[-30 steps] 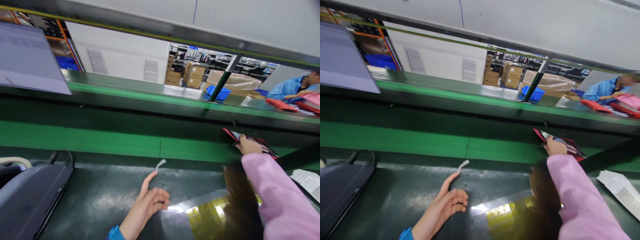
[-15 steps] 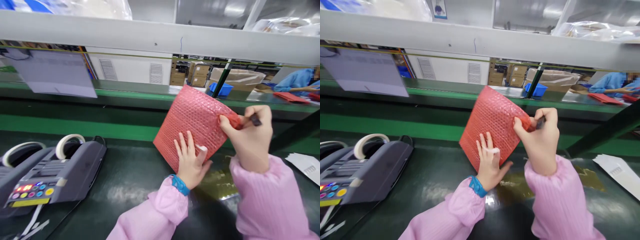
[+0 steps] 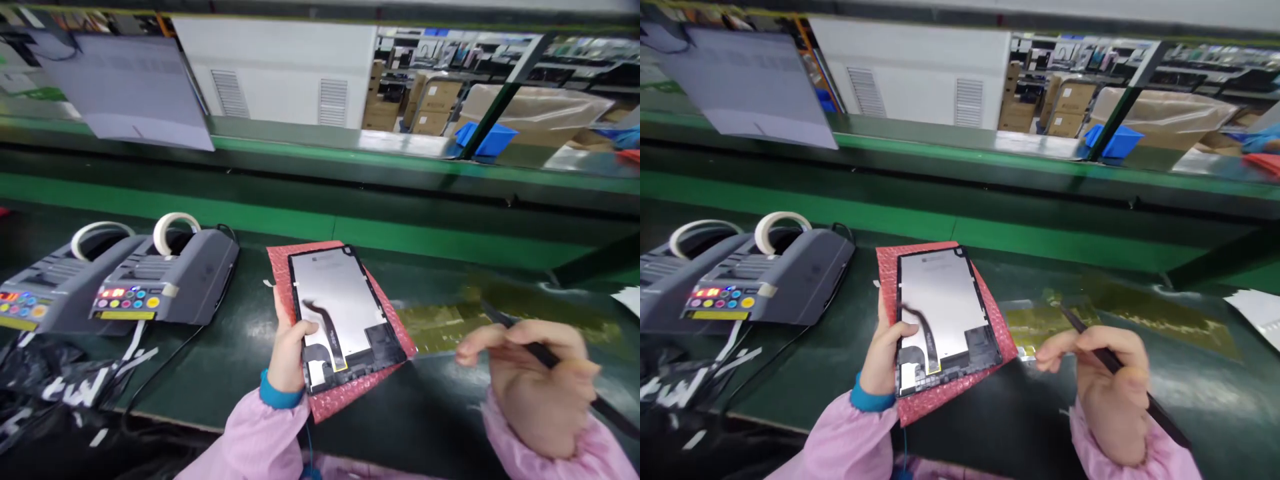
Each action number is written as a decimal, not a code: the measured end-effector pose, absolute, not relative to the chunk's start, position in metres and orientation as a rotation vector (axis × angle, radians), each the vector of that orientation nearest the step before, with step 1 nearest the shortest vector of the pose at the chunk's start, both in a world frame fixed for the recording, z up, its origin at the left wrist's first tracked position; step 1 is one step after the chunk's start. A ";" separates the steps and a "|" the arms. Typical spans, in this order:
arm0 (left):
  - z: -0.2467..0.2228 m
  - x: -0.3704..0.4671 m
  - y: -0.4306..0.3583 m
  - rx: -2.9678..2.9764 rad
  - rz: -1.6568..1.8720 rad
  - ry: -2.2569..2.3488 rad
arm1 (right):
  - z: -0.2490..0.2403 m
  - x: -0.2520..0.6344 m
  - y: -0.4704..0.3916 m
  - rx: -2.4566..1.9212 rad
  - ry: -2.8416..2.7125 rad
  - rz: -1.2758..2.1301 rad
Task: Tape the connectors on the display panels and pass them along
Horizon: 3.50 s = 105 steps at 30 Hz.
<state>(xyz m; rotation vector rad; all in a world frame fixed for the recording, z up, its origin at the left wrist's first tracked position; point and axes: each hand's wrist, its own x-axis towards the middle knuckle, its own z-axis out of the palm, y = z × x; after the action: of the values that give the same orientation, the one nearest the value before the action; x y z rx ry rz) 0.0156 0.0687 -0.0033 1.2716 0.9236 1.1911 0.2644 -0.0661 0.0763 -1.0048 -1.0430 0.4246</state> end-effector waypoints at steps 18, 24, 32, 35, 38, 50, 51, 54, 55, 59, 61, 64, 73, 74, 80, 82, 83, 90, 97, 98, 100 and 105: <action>-0.034 -0.046 -0.018 2.016 1.148 0.801 | -0.018 0.197 -0.091 -1.408 -0.895 1.166; -0.039 -0.043 -0.029 2.233 0.985 0.868 | -0.017 0.183 -0.093 -1.436 -0.938 0.997; -0.043 -0.037 -0.037 2.064 1.029 1.118 | -0.017 0.165 -0.097 -1.433 -0.998 0.919; -0.045 -0.037 -0.039 2.040 1.000 1.154 | -0.019 0.167 -0.098 -1.443 -1.011 0.946; -0.047 -0.037 -0.041 2.014 1.017 1.183 | -0.021 0.168 -0.099 -1.440 -1.019 0.971; -0.050 -0.037 -0.043 1.981 1.014 1.177 | -0.021 0.169 -0.095 -1.457 -1.111 0.947; -0.050 -0.037 -0.043 1.984 1.011 1.175 | -0.021 0.169 -0.096 -1.466 -1.117 0.944; -0.049 -0.037 -0.042 2.004 1.010 1.172 | -0.021 0.169 -0.097 -1.488 -1.137 0.928; -0.048 -0.037 -0.042 2.011 1.008 1.177 | -0.021 0.170 -0.097 -1.491 -1.144 0.921; -0.046 -0.035 -0.040 2.050 0.991 1.185 | -0.021 0.170 -0.099 -1.513 -1.170 0.903; -0.045 -0.035 -0.038 2.072 1.003 1.160 | -0.022 0.170 -0.099 -1.518 -1.183 0.897; -0.045 -0.035 -0.034 2.124 1.024 1.093 | -0.022 0.170 -0.098 -1.519 -1.200 0.879; -0.054 -0.041 -0.029 2.520 0.965 0.808 | -0.021 0.171 -0.098 -1.565 -1.219 0.878; -0.055 -0.041 -0.029 2.535 0.956 0.795 | -0.021 0.170 -0.099 -1.575 -1.217 0.875; -0.039 -0.040 -0.026 2.277 0.982 0.782 | -0.016 0.171 -0.103 -1.522 -0.985 0.769; -0.028 -0.040 -0.026 2.067 1.047 0.743 | -0.008 0.176 -0.102 -1.469 -0.968 0.776; -0.023 -0.040 -0.027 1.956 1.032 0.695 | -0.002 0.180 -0.101 -1.447 -1.000 0.798; -0.015 -0.034 -0.037 1.529 0.733 0.395 | 0.033 0.188 -0.078 -1.274 -1.117 1.206; -0.019 -0.030 -0.035 1.925 1.022 0.857 | 0.035 0.191 -0.016 -1.336 -1.191 1.095; -0.020 -0.029 -0.034 2.077 1.016 0.992 | 0.034 0.192 -0.004 -1.367 -1.272 1.107; -0.023 -0.025 -0.032 2.358 0.924 1.214 | 0.032 0.191 0.020 -1.416 -1.436 1.188; -0.033 -0.014 -0.031 2.592 0.716 1.470 | 0.013 0.182 0.057 -1.501 -1.624 1.282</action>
<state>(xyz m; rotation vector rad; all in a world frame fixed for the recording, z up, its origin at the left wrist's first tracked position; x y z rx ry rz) -0.0142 -0.0315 -0.0328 2.5919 1.4696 0.7163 0.1820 0.0575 0.0135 -1.5011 -1.6238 1.2825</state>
